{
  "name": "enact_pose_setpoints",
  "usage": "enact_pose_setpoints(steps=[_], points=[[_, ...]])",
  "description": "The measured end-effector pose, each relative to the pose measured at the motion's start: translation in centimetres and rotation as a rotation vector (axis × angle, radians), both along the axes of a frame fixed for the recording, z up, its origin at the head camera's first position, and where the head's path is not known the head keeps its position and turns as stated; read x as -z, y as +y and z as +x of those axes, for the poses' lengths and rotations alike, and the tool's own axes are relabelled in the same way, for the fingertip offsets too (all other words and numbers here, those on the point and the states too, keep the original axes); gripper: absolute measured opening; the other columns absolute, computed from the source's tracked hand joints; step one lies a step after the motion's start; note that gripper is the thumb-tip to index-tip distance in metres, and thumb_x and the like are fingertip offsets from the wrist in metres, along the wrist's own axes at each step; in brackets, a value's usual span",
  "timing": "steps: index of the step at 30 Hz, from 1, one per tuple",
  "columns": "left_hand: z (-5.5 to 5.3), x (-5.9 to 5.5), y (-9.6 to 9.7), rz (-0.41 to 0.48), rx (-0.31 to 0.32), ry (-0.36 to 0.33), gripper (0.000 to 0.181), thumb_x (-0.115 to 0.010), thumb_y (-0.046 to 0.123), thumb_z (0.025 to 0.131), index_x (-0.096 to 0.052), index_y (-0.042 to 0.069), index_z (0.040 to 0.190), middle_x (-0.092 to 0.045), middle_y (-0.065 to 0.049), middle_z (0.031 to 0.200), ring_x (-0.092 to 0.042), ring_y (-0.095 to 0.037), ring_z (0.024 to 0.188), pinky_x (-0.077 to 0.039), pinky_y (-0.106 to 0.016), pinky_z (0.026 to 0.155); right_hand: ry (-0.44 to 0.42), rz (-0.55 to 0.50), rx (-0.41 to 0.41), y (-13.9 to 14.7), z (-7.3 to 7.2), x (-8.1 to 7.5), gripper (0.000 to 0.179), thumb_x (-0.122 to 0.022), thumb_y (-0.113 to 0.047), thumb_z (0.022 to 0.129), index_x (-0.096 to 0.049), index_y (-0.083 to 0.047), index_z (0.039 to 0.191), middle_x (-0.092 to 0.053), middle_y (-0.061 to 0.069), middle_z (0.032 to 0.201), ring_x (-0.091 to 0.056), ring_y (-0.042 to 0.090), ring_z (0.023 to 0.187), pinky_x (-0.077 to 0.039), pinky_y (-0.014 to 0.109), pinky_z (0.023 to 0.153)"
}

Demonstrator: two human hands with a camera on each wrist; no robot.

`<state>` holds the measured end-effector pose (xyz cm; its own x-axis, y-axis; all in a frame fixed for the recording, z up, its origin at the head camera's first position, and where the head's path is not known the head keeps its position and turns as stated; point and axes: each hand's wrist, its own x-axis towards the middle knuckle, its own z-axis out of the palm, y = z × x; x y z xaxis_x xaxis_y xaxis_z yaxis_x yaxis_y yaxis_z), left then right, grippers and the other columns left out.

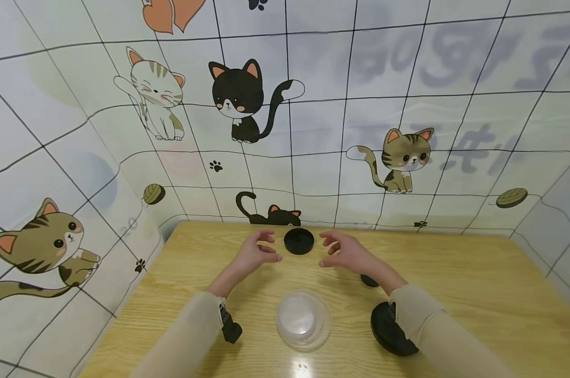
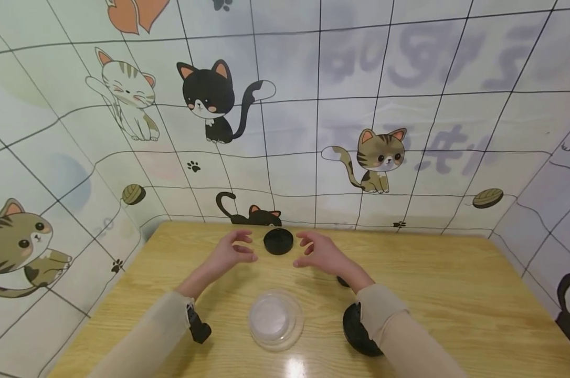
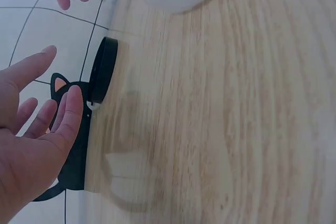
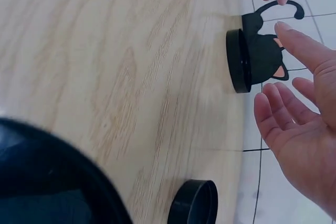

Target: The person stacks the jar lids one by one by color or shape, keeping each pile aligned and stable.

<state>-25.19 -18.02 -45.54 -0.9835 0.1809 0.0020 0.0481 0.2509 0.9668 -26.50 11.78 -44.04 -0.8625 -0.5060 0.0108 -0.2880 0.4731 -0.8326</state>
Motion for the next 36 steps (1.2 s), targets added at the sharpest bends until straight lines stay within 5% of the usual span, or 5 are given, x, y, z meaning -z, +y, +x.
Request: enact_pose_setpoints(steps=[10,18,29,36], points=[[-2.0,1.7,0.5,-0.007,-0.032,-0.047,0.073,-0.081,-0.004,0.084,-0.047,-0.001,0.149,-0.054,-0.022,0.138,-0.062,-0.035,0.118,-0.058,-0.037,0.085,-0.047,0.018,0.080,-1.4,-2.8,2.1,0.075,-0.082,-0.011,0.088,-0.044,0.008,0.149,-0.057,0.027,0.135,-0.060,0.039,0.116,-0.053,0.048,0.094],[-3.6,3.5,1.1,0.110,-0.014,-0.040,0.077,-0.076,-0.016,0.081,-0.041,-0.008,0.149,-0.050,-0.029,0.139,-0.061,-0.042,0.116,-0.058,-0.037,0.088,-0.058,0.014,0.169,-2.3,-4.2,4.3,0.077,-0.084,-0.008,0.084,-0.044,0.010,0.148,-0.058,0.025,0.132,-0.058,0.039,0.117,-0.050,0.049,0.097],[-4.3,3.5,1.7,0.054,-0.005,0.001,0.070,-0.076,-0.017,0.080,-0.046,-0.012,0.143,-0.053,-0.032,0.135,-0.061,-0.046,0.113,-0.057,-0.033,0.083,0.002,-0.013,0.164,-3.7,-4.8,5.3,0.075,-0.085,-0.006,0.082,-0.048,0.010,0.145,-0.060,0.025,0.129,-0.057,0.032,0.103,-0.050,0.044,0.088],[-5.0,4.2,2.4,-0.031,-0.036,0.009,0.072,-0.082,-0.012,0.076,-0.051,-0.008,0.141,-0.057,-0.029,0.132,-0.065,-0.036,0.108,-0.056,-0.035,0.087,0.032,-0.020,0.181,-4.1,-4.8,5.6,0.069,-0.084,-0.004,0.081,-0.052,0.011,0.141,-0.062,0.023,0.124,-0.054,0.024,0.091,-0.048,0.036,0.077]])
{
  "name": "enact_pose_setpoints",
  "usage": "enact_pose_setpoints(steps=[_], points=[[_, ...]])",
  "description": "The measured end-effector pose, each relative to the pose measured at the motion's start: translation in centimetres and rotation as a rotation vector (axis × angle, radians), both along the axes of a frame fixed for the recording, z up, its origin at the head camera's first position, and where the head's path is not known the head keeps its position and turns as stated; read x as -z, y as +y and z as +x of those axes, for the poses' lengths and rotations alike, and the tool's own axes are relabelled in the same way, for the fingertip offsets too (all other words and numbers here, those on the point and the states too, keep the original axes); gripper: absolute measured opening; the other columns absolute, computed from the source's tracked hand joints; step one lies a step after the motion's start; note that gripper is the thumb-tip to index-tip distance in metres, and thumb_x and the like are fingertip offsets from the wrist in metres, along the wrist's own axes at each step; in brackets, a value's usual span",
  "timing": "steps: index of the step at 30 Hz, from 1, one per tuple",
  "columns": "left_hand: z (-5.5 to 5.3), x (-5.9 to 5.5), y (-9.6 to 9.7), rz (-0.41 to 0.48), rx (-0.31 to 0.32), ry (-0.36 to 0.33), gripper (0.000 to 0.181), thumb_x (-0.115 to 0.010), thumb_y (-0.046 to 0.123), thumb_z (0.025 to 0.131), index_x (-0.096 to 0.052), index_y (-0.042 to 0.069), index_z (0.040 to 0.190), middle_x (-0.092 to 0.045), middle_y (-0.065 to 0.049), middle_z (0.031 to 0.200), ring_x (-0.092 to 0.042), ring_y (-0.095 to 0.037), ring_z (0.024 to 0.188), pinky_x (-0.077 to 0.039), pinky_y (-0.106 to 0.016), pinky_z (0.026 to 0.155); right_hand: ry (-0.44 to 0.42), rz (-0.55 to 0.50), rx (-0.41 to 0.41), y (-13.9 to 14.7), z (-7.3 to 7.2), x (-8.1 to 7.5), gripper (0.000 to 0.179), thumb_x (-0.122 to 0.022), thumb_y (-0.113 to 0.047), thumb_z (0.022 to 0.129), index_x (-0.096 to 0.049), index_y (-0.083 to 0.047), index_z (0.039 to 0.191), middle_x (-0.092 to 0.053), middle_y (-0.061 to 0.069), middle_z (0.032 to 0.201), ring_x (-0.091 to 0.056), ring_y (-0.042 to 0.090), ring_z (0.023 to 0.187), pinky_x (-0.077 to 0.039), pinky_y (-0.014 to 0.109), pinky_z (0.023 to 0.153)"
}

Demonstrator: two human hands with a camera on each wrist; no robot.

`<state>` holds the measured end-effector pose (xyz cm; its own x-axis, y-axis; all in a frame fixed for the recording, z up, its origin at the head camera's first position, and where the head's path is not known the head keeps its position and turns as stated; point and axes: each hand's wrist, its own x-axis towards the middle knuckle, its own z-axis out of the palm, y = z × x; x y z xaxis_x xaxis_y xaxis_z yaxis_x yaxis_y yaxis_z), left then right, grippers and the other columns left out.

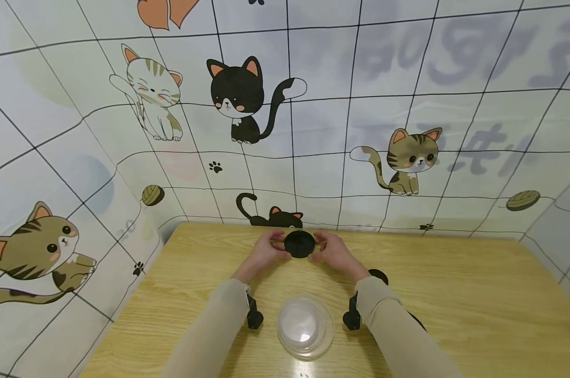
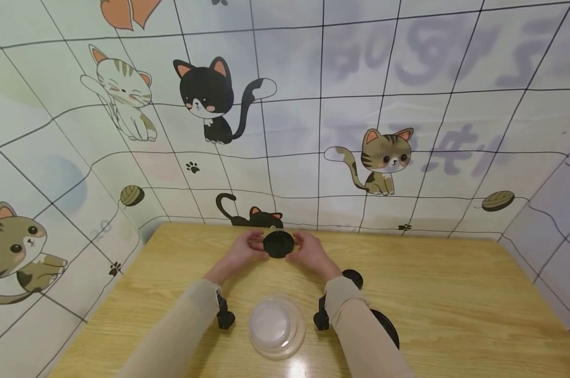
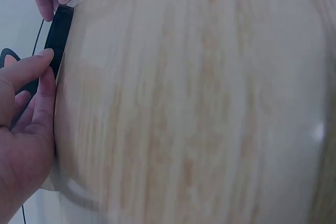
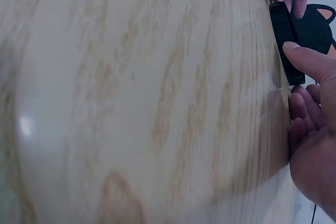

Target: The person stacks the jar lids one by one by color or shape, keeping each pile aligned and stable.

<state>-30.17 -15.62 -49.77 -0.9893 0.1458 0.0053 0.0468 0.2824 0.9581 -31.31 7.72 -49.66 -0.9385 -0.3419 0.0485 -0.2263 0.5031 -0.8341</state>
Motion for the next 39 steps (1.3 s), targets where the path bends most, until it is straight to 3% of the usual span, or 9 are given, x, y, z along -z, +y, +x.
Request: enact_pose_setpoints(steps=[8,15,24,29,33,39], points=[[0.2,0.2,1.4,-0.076,0.006,0.014,0.063,-0.081,-0.010,0.074,-0.057,-0.009,0.133,-0.063,-0.020,0.118,-0.064,-0.026,0.097,-0.054,-0.030,0.084,0.012,0.075,0.036,0.4,0.4,0.1,0.065,-0.085,-0.005,0.081,-0.056,0.010,0.137,-0.062,0.020,0.118,-0.054,0.023,0.086,-0.047,0.035,0.074],[0.5,0.1,1.4,-0.124,0.003,0.001,0.062,-0.084,-0.008,0.075,-0.060,-0.008,0.133,-0.064,-0.017,0.117,-0.064,-0.021,0.094,-0.054,-0.032,0.086,0.009,0.081,0.006,0.4,0.6,0.0,0.062,-0.085,-0.005,0.081,-0.058,0.009,0.135,-0.061,0.018,0.115,-0.054,0.023,0.087,-0.047,0.035,0.076],[1.3,-1.0,0.8,-0.061,0.060,0.003,0.061,-0.083,-0.008,0.077,-0.058,-0.008,0.132,-0.061,-0.019,0.117,-0.066,-0.029,0.103,-0.055,-0.033,0.088,-0.062,0.006,-0.026,1.2,1.3,-1.4,0.064,-0.085,-0.006,0.083,-0.056,0.008,0.138,-0.060,0.020,0.124,-0.059,0.025,0.095,-0.052,0.036,0.076],[2.3,-1.8,0.6,0.013,0.092,-0.027,0.061,-0.081,-0.008,0.078,-0.058,-0.005,0.134,-0.057,-0.019,0.121,-0.067,-0.031,0.105,-0.057,-0.031,0.080,-0.059,0.011,-0.039,1.7,2.1,-2.3,0.064,-0.085,-0.009,0.084,-0.056,0.006,0.139,-0.060,0.021,0.127,-0.062,0.029,0.103,-0.054,0.041,0.083],[3.2,-2.6,0.6,0.028,0.106,-0.031,0.062,-0.082,-0.006,0.078,-0.058,-0.003,0.134,-0.055,-0.017,0.122,-0.067,-0.026,0.101,-0.057,-0.030,0.078,-0.062,0.001,-0.043,2.1,3.1,-3.3,0.065,-0.086,-0.011,0.083,-0.056,0.005,0.139,-0.060,0.019,0.129,-0.060,0.030,0.106,-0.054,0.040,0.082],[5.2,-4.0,1.2,0.046,0.126,0.012,0.062,-0.085,-0.004,0.078,-0.056,-0.004,0.132,-0.055,-0.016,0.120,-0.065,-0.018,0.088,-0.055,-0.027,0.073,0.017,-0.022,-0.109,3.3,4.9,-4.6,0.064,-0.085,-0.010,0.083,-0.056,0.007,0.137,-0.061,0.019,0.125,-0.060,0.029,0.101,-0.054,0.039,0.082]])
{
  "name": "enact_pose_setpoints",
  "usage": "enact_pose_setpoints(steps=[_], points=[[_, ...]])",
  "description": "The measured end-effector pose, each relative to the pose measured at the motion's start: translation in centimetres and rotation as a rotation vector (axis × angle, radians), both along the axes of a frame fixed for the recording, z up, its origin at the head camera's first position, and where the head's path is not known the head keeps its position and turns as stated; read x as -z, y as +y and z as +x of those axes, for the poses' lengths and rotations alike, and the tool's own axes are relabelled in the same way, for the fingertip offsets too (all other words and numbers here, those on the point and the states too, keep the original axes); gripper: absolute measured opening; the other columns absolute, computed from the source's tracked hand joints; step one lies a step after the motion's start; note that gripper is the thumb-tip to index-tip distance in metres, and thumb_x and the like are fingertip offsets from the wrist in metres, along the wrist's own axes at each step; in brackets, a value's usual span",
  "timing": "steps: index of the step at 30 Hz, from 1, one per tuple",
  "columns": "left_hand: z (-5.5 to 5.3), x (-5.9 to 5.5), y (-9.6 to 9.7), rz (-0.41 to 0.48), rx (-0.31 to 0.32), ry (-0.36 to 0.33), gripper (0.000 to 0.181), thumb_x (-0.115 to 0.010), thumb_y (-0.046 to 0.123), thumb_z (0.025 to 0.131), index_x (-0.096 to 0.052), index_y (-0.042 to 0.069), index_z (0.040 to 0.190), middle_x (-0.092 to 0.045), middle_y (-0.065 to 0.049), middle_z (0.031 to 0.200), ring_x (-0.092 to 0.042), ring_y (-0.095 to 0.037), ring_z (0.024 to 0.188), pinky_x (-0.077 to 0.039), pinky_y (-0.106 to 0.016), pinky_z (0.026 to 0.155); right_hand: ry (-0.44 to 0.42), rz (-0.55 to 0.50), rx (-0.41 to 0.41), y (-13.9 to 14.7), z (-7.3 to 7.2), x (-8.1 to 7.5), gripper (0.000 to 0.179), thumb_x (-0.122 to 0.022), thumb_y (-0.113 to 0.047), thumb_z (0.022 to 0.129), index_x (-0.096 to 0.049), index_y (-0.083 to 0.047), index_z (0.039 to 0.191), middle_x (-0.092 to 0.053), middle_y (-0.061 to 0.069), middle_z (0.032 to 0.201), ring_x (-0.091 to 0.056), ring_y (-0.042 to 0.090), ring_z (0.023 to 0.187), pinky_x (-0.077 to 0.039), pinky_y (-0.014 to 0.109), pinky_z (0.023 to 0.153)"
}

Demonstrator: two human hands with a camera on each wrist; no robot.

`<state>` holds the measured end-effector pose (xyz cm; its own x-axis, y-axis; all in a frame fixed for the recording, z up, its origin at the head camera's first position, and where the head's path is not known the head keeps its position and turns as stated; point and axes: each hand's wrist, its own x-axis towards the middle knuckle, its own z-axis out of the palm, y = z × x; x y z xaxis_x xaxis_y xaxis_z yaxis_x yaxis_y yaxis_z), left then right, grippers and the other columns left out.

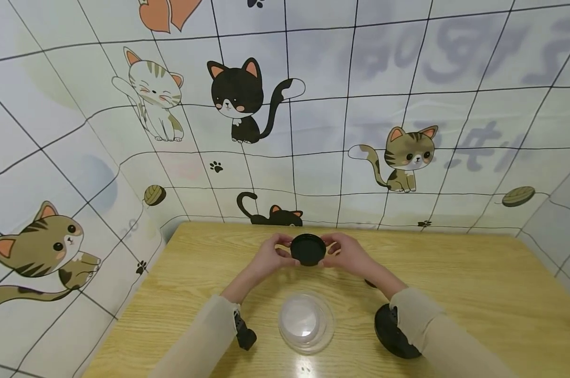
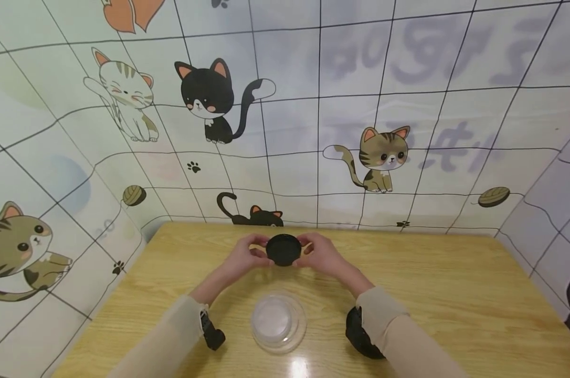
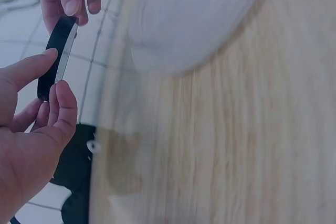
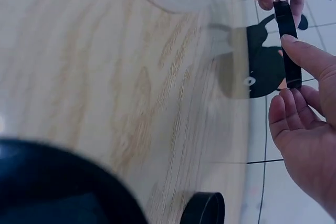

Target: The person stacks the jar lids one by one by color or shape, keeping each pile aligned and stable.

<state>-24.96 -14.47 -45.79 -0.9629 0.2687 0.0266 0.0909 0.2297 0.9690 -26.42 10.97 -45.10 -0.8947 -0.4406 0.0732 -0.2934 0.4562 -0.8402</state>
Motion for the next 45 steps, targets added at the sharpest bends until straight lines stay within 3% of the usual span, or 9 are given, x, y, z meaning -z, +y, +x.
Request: enact_pose_setpoints(steps=[6,11,20,29,35,41,45], points=[[2.5,-0.9,1.7,0.065,0.052,-0.017,0.060,-0.084,-0.006,0.078,-0.053,-0.004,0.129,-0.054,-0.014,0.120,-0.063,-0.016,0.082,-0.052,-0.025,0.069,0.017,-0.056,-0.024,2.5,2.7,-0.6,0.061,-0.086,-0.009,0.084,-0.058,0.007,0.135,-0.061,0.017,0.119,-0.061,0.028,0.098,-0.055,0.035,0.080],[4.2,-1.1,3.7,0.101,0.100,-0.022,0.059,-0.084,-0.006,0.078,-0.055,-0.003,0.129,-0.054,-0.011,0.118,-0.065,-0.016,0.083,-0.053,-0.024,0.069,0.053,-0.057,0.017,4.9,5.3,-1.3,0.061,-0.088,-0.013,0.082,-0.061,0.005,0.133,-0.063,0.012,0.114,-0.061,0.027,0.097,-0.054,0.030,0.078],[6.9,-1.9,6.8,0.114,0.126,-0.001,0.059,-0.083,-0.010,0.076,-0.056,-0.002,0.127,-0.054,-0.008,0.116,-0.064,-0.014,0.080,-0.052,-0.021,0.067,0.065,-0.104,0.030,7.9,8.9,-1.9,0.057,-0.088,-0.013,0.083,-0.062,0.001,0.132,-0.061,0.009,0.109,-0.060,0.028,0.092,-0.054,0.029,0.077],[8.9,-1.6,8.9,0.113,0.169,-0.027,0.066,-0.084,-0.010,0.076,-0.054,0.002,0.133,-0.051,-0.006,0.116,-0.064,-0.013,0.077,-0.054,-0.021,0.068,0.172,-0.097,0.034,9.6,11.6,-1.7,0.058,-0.088,-0.007,0.080,-0.061,0.006,0.129,-0.062,0.008,0.109,-0.059,0.019,0.088,-0.053,0.027,0.074],[9.9,-1.4,10.7,0.105,0.205,-0.041,0.066,-0.085,-0.011,0.075,-0.055,0.002,0.132,-0.049,-0.004,0.113,-0.064,-0.012,0.076,-0.054,-0.020,0.068,0.141,-0.049,0.069,11.5,13.2,-1.2,0.058,-0.088,-0.009,0.080,-0.062,0.004,0.131,-0.060,0.006,0.105,-0.057,0.014,0.084,-0.054,0.027,0.073],[10.1,-0.2,12.6,0.079,0.254,-0.048,0.065,-0.086,-0.010,0.076,-0.055,0.004,0.131,-0.046,0.000,0.111,-0.064,-0.006,0.076,-0.053,-0.018,0.066,0.060,-0.029,0.123,12.9,14.4,-0.7,0.062,-0.089,-0.009,0.079,-0.061,0.005,0.133,-0.059,0.009,0.108,-0.057,0.011,0.086,-0.054,0.028,0.074],[10.4,0.4,13.7,0.082,0.263,-0.045,0.065,-0.085,-0.012,0.074,-0.055,0.004,0.128,-0.045,0.000,0.110,-0.065,-0.005,0.073,-0.053,-0.019,0.063,0.050,0.000,0.155,13.8,15.1,0.0,0.063,-0.091,-0.010,0.077,-0.061,0.005,0.131,-0.059,0.008,0.108,-0.057,0.010,0.085,-0.054,0.027,0.074]])
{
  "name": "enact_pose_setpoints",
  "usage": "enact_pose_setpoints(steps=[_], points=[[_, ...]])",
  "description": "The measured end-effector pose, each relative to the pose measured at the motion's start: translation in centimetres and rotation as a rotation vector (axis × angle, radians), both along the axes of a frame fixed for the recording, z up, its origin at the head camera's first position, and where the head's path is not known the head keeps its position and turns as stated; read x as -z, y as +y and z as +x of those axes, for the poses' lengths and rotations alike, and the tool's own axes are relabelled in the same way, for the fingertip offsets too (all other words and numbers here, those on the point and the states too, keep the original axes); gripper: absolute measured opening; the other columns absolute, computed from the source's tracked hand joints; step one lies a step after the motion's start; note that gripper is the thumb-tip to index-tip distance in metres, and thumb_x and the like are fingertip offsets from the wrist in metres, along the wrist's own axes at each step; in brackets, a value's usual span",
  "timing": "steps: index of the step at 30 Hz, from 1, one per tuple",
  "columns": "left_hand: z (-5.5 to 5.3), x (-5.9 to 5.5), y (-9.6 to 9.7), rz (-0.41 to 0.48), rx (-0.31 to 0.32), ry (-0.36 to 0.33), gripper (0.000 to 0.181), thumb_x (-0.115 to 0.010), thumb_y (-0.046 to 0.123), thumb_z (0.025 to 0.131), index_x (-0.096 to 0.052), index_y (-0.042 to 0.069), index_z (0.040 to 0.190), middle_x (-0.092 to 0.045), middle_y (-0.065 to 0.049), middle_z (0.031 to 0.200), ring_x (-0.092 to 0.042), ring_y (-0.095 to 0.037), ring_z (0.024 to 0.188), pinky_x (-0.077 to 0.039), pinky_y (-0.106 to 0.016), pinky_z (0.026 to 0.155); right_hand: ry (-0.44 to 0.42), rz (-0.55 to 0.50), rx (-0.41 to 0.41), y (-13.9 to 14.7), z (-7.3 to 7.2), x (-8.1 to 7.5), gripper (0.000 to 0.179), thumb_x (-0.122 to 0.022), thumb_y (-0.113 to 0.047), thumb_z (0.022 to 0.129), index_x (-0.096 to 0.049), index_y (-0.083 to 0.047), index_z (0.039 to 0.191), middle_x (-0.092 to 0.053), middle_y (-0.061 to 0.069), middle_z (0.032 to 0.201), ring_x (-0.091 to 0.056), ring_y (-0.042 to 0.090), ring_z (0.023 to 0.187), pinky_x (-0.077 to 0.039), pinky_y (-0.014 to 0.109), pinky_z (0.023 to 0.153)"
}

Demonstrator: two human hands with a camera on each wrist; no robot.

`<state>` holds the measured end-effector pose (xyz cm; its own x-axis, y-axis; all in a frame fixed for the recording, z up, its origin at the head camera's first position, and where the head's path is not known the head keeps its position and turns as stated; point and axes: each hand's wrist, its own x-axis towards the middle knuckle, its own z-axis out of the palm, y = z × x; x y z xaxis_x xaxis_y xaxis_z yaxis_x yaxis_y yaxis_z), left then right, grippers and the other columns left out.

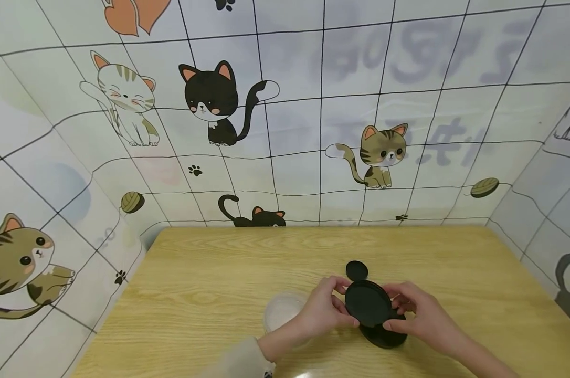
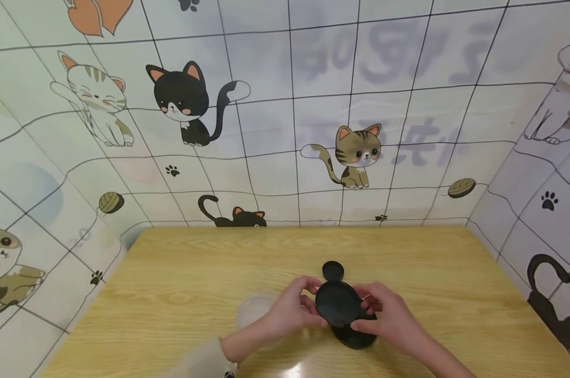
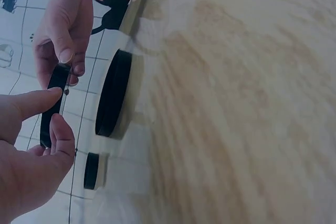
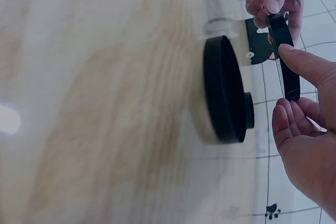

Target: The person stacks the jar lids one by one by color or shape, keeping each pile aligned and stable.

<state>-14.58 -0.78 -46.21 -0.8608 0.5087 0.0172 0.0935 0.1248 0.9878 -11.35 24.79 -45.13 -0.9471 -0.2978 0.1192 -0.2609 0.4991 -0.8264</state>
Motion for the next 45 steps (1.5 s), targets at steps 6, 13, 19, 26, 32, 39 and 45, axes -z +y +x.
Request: enact_pose_setpoints(steps=[6,13,19,26,32,39,45], points=[[0.4,0.8,1.1,-0.018,0.003,-0.006,0.065,-0.086,-0.012,0.073,-0.055,0.003,0.128,-0.045,0.001,0.110,-0.063,-0.001,0.071,-0.052,-0.017,0.060,0.015,0.025,0.008,1.1,0.4,1.0,0.061,-0.092,-0.012,0.075,-0.064,0.003,0.128,-0.061,0.004,0.103,-0.057,0.011,0.082,-0.054,0.026,0.072],[0.7,1.3,2.0,-0.086,0.002,-0.006,0.068,-0.088,-0.006,0.073,-0.055,0.003,0.132,-0.047,0.002,0.108,-0.061,-0.001,0.070,-0.052,-0.017,0.062,-0.037,0.054,-0.002,2.1,0.7,1.5,0.062,-0.091,-0.016,0.078,-0.063,0.003,0.130,-0.062,0.006,0.108,-0.058,0.007,0.085,-0.054,0.025,0.073],[0.9,1.5,2.5,-0.119,0.009,-0.010,0.066,-0.088,-0.003,0.075,-0.055,0.004,0.132,-0.046,0.001,0.107,-0.060,-0.001,0.070,-0.052,-0.017,0.062,-0.010,0.088,-0.027,2.6,0.8,1.9,0.062,-0.091,-0.013,0.077,-0.062,0.006,0.129,-0.060,0.007,0.106,-0.057,0.007,0.084,-0.053,0.026,0.069],[1.0,1.7,2.8,-0.147,0.014,-0.006,0.065,-0.088,-0.002,0.076,-0.054,0.006,0.131,-0.045,0.001,0.107,-0.058,-0.001,0.074,-0.052,-0.016,0.065,-0.005,0.100,-0.028,2.9,1.0,2.6,0.063,-0.091,-0.013,0.077,-0.062,0.006,0.129,-0.060,0.006,0.105,-0.056,0.006,0.083,-0.052,0.026,0.068],[1.0,2.2,2.8,-0.164,0.013,0.011,0.066,-0.089,0.000,0.076,-0.054,0.007,0.130,-0.044,0.002,0.107,-0.056,0.000,0.074,-0.051,-0.016,0.067,0.009,0.104,-0.031,2.8,0.9,3.0,0.065,-0.092,-0.015,0.076,-0.062,0.007,0.129,-0.061,0.006,0.106,-0.056,0.004,0.083,-0.053,0.025,0.068],[1.0,2.3,2.8,-0.171,0.022,0.015,0.065,-0.089,0.000,0.076,-0.054,0.008,0.131,-0.043,0.002,0.109,-0.056,0.001,0.073,-0.050,-0.016,0.069,0.000,0.138,-0.019,2.7,0.9,2.9,0.065,-0.092,-0.012,0.075,-0.062,0.008,0.129,-0.060,0.004,0.104,-0.054,0.005,0.081,-0.052,0.026,0.067],[1.0,2.4,3.0,-0.200,0.019,0.023,0.065,-0.090,0.001,0.076,-0.055,0.007,0.130,-0.043,0.003,0.109,-0.057,0.001,0.072,-0.050,-0.015,0.069,-0.047,0.163,-0.010,2.6,0.8,2.6,0.067,-0.093,-0.015,0.074,-0.062,0.006,0.129,-0.060,0.005,0.104,-0.053,0.005,0.082,-0.053,0.025,0.069]])
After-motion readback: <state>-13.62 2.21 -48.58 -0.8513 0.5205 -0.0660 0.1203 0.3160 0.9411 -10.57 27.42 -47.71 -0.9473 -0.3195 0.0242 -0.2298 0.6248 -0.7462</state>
